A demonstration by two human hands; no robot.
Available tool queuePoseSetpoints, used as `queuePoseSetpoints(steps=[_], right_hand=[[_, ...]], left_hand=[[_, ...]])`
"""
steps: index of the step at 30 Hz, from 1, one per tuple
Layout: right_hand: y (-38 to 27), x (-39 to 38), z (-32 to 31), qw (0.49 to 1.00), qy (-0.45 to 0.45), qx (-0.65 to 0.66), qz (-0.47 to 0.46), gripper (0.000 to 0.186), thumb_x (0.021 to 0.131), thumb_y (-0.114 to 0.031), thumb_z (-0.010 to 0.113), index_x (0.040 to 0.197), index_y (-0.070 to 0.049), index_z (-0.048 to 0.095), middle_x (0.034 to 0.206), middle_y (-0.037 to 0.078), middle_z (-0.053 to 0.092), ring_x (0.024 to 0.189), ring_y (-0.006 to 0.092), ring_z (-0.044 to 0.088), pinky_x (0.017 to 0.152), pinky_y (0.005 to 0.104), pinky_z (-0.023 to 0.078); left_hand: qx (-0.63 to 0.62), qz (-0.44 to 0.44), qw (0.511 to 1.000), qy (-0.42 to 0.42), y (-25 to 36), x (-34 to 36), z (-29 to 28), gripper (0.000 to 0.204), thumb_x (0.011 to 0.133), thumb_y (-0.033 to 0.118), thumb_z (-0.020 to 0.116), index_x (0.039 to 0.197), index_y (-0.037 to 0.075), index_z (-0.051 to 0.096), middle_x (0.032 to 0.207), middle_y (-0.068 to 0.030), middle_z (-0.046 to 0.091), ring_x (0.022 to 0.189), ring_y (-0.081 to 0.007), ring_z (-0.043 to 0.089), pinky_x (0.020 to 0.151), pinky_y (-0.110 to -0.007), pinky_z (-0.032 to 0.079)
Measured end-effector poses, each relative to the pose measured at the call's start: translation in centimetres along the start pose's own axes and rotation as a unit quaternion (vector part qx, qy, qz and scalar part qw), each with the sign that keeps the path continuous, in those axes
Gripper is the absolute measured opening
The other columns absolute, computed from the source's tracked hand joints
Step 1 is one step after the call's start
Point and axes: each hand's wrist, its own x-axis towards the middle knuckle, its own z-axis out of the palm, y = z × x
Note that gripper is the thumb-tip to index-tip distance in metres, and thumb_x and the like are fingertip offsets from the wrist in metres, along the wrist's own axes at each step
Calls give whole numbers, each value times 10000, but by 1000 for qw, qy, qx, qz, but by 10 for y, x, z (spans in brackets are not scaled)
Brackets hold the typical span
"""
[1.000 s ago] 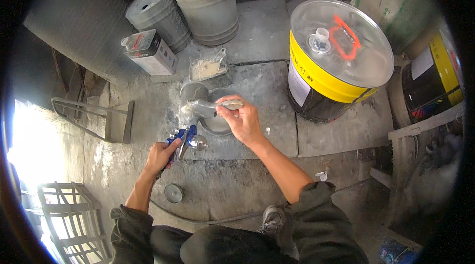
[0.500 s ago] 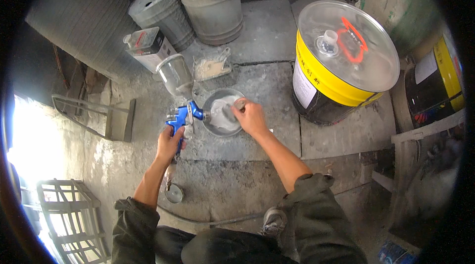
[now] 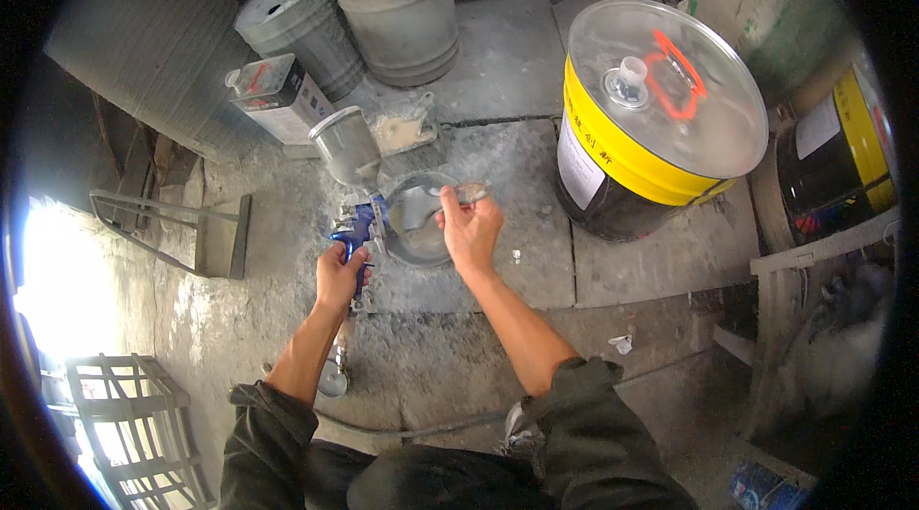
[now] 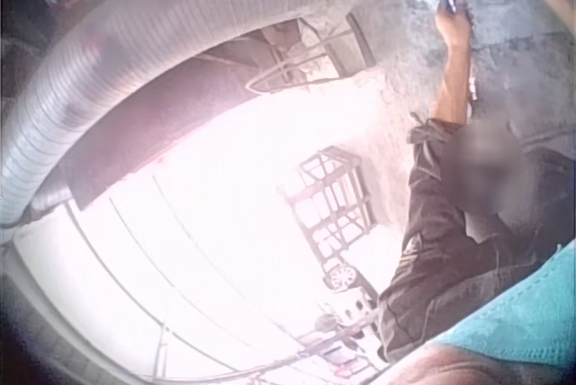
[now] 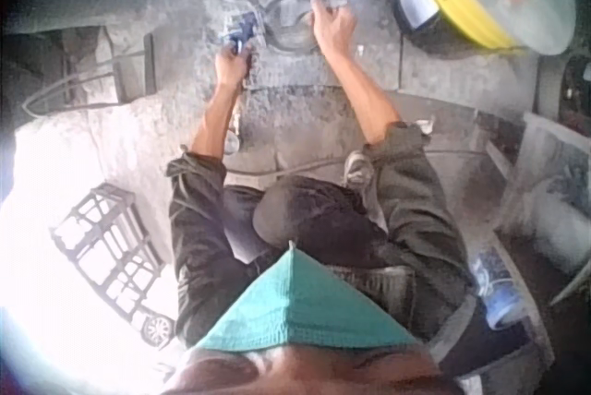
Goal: The person pours a white liquid from a yellow container into a small metal bowl, then uses a blue spray gun to mix the contents. They stir the mixture with a metal rod and place the lid back on the container.
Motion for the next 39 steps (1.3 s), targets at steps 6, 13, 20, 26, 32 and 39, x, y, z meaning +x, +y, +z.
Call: queuePoseSetpoints(steps=[6, 13, 20, 26, 32, 39], right_hand=[[29, 14, -16, 983, -43, -156, -90, 219, 885, -181, 713, 827, 14, 633, 673, 113, 661, 563, 211, 642, 534, 337, 499], [35, 45, -24, 984, -110, -137, -38, 283, 854, -248, 731, 761, -1, 628, 636, 109, 652, 520, 207, 614, 503, 340, 460], [22, 48, -10, 986, -14, -3, 168, 294, 854, -231, 715, 794, 30, 595, 623, 105, 611, 486, 143, 551, 458, 281, 436], [34, 54, -17, 989, -78, -68, 109, 307, 847, -243, 714, 825, 46, 611, 640, 123, 649, 494, 163, 601, 486, 297, 471], [30, 75, -30, 911, -270, -286, -123, 246, 872, -309, 715, 971, -85, 692, 811, 93, 714, 742, 198, 674, 675, 347, 510], [14, 71, -22, 832, -373, -402, -83, 230, 891, -276, 718, 1015, -87, 675, 790, 41, 672, 679, 149, 589, 662, 321, 471]], left_hand=[[77, 36, 996, 12, -10, 4, -14, 150, 916, 114, 679, 879, -20, 624, 749, -37, 634, 607, -92, 597, 520, -249, 481], [103, 90, 991, -13, -14, 11, -31, 207, 876, 136, 719, 826, -41, 624, 681, -52, 644, 594, -93, 625, 538, -252, 498], [114, 101, 986, -66, -12, 9, -35, 170, 878, 134, 727, 883, -17, 648, 712, -25, 638, 648, -85, 601, 597, -261, 479], [177, 172, 968, -50, -5, 5, -46, 202, 811, 58, 759, 985, 14, 667, 808, -66, 702, 741, -115, 631, 681, -281, 499], [304, 251, 919, -27, 16, -8, -56, 406, 629, -107, 679, 996, 65, 689, 870, -90, 651, 820, -215, 639, 718, -314, 487], [403, 355, 842, -61, 29, -16, -53, 369, 626, -63, 657, 943, 117, 710, 874, -92, 646, 841, -302, 628, 727, -386, 505]])
